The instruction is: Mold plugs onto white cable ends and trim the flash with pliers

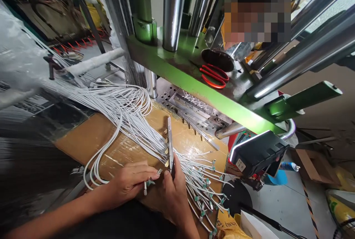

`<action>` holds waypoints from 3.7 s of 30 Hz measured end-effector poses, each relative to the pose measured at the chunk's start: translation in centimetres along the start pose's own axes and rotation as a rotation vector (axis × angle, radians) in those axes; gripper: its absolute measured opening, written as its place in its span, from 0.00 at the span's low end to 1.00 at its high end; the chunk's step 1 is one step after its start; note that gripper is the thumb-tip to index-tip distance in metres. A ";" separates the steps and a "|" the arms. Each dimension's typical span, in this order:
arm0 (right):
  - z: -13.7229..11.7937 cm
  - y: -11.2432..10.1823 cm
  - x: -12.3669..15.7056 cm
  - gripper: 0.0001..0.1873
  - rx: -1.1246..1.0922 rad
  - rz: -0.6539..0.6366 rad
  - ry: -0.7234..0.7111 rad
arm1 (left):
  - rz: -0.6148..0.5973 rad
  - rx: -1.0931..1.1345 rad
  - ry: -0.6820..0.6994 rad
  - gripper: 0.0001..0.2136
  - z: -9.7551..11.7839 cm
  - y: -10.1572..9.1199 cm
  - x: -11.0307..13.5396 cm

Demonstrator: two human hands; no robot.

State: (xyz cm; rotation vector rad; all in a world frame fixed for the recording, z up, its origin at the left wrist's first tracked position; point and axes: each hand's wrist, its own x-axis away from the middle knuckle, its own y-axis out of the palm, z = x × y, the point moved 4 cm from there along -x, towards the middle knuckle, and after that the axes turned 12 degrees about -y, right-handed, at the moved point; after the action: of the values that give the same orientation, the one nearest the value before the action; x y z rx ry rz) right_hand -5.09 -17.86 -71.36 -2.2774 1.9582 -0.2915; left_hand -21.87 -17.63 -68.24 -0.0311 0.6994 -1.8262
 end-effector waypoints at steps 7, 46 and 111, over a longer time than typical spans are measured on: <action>0.6 0.5 0.0 0.31 0.101 -0.034 -0.080 | 0.000 -0.144 0.039 0.14 -0.1 0.9 -0.4; -0.3 0.1 -0.6 0.36 0.004 0.012 0.032 | 0.024 -0.214 -0.029 0.13 -2.2 -0.1 -2.0; -0.3 -0.5 -1.4 0.35 -0.147 -0.103 -0.032 | -0.025 -0.244 -0.066 0.10 -3.3 -2.8 -5.4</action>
State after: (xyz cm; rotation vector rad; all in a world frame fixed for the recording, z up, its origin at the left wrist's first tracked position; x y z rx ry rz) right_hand -4.83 -16.41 -71.06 -2.4618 1.9095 -0.1236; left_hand -23.42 -10.84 -67.93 -0.2604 0.8746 -1.7465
